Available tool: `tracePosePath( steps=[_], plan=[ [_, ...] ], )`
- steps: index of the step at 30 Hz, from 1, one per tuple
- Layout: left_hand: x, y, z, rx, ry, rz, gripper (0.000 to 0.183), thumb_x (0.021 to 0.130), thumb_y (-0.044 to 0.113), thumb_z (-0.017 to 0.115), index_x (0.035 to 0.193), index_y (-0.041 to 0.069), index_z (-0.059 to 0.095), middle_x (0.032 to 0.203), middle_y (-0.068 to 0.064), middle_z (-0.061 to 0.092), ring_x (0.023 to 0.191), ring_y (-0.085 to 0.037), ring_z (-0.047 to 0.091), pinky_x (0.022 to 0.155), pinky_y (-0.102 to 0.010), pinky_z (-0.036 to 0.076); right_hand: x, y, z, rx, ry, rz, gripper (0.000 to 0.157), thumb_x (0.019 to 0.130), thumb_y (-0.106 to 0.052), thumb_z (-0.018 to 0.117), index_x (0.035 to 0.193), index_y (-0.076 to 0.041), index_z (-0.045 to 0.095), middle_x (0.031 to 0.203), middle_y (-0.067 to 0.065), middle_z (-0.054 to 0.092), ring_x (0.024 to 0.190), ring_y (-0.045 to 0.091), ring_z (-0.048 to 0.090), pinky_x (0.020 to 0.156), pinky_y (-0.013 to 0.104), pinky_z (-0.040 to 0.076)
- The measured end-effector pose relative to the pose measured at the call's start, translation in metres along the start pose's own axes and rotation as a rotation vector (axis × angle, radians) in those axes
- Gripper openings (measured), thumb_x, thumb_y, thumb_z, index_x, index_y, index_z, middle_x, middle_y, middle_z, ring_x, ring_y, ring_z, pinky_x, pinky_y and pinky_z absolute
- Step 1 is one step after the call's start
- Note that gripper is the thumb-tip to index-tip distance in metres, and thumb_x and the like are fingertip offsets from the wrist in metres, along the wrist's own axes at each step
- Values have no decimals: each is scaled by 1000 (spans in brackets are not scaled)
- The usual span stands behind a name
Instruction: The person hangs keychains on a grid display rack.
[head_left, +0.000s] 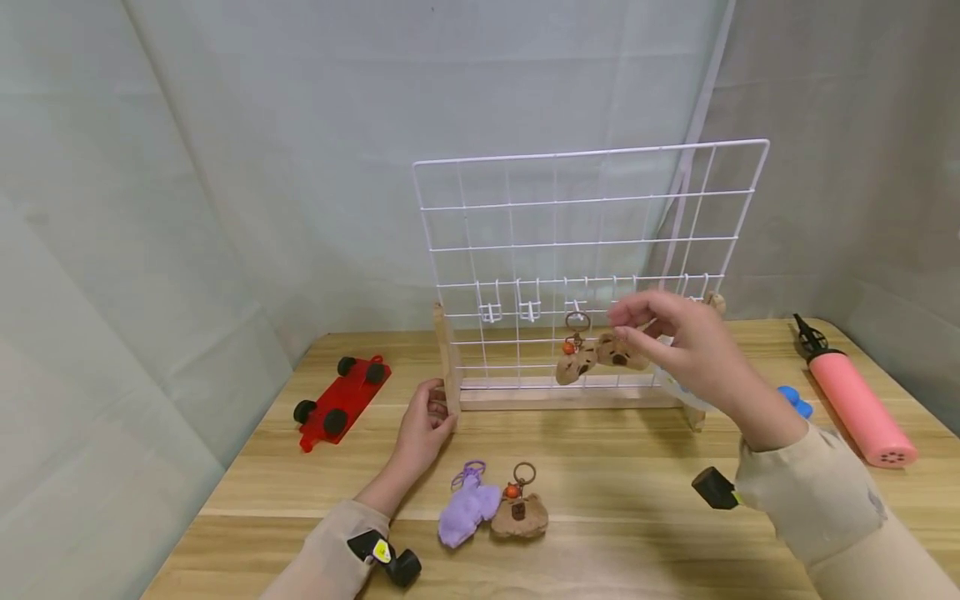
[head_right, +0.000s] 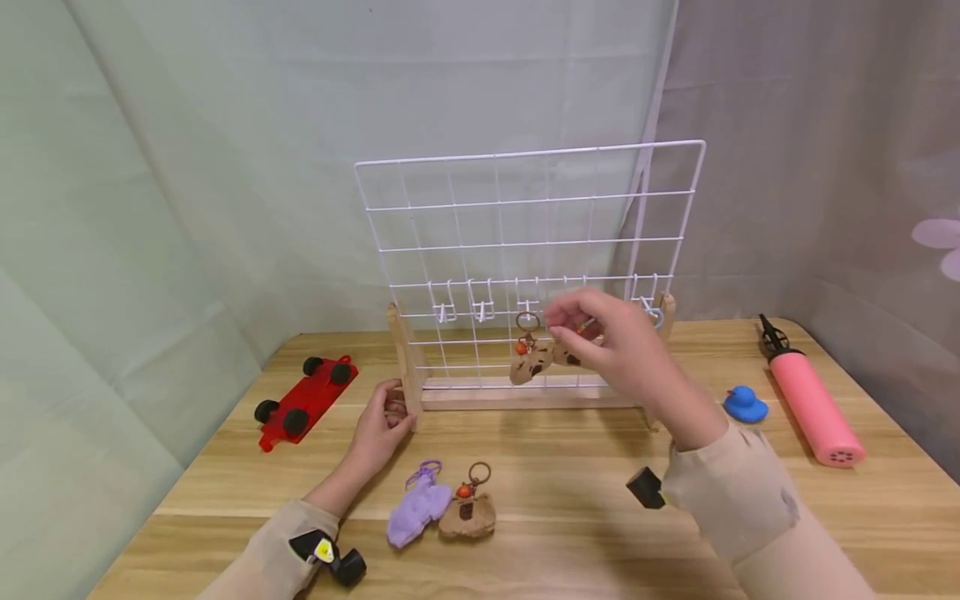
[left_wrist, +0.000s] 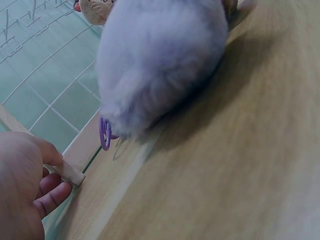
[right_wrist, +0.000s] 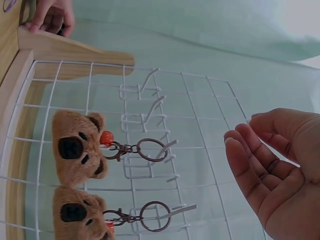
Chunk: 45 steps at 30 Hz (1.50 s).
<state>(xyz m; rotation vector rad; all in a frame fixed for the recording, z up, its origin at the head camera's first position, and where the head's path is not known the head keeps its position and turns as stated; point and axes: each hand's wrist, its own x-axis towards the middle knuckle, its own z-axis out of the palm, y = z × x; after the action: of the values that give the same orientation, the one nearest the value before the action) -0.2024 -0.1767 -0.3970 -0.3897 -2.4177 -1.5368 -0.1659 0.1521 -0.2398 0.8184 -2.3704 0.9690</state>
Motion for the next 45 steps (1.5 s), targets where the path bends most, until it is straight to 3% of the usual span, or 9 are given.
tracePosePath(
  steps=[11,18,21,29,45],
  plan=[
    [0,-5,0,11,1,1,47,82,-16,59,126,-14,40,107,-31,55,89,-36,59,67,-18,51,-16,11,13,7,-3,16,15,88,-1,65,102,-6,66,95,6,71,78,-3,57,64,17,51],
    [7,-38,7,2,13,-10,52,83,-13,61,130,-9,39,110,-29,55,89,-32,59,65,-18,50,-22,18,28,61,-1,-14,16,86,3,66,100,-5,66,94,6,70,80,-4,58,64,18,53],
    [8,-46,8,-10,18,-10,52,83,-12,62,130,-7,40,110,-26,56,89,-28,59,65,-16,50,-24,21,33,73,-12,-16,16,86,2,66,99,-6,66,94,5,69,80,-3,58,64,19,53],
    [8,-46,8,1,30,23,51,82,-12,63,128,-6,41,107,-25,57,86,-24,59,65,-16,51,-28,26,49,77,-71,42,13,87,-4,67,99,-8,67,96,3,70,80,0,61,64,21,54],
    [9,-43,8,-13,23,7,52,82,-12,63,129,-6,41,108,-25,57,87,-24,58,65,-16,50,-35,38,86,133,-171,134,12,87,-5,66,99,-7,67,89,2,68,77,4,60,65,21,54]
  ],
)
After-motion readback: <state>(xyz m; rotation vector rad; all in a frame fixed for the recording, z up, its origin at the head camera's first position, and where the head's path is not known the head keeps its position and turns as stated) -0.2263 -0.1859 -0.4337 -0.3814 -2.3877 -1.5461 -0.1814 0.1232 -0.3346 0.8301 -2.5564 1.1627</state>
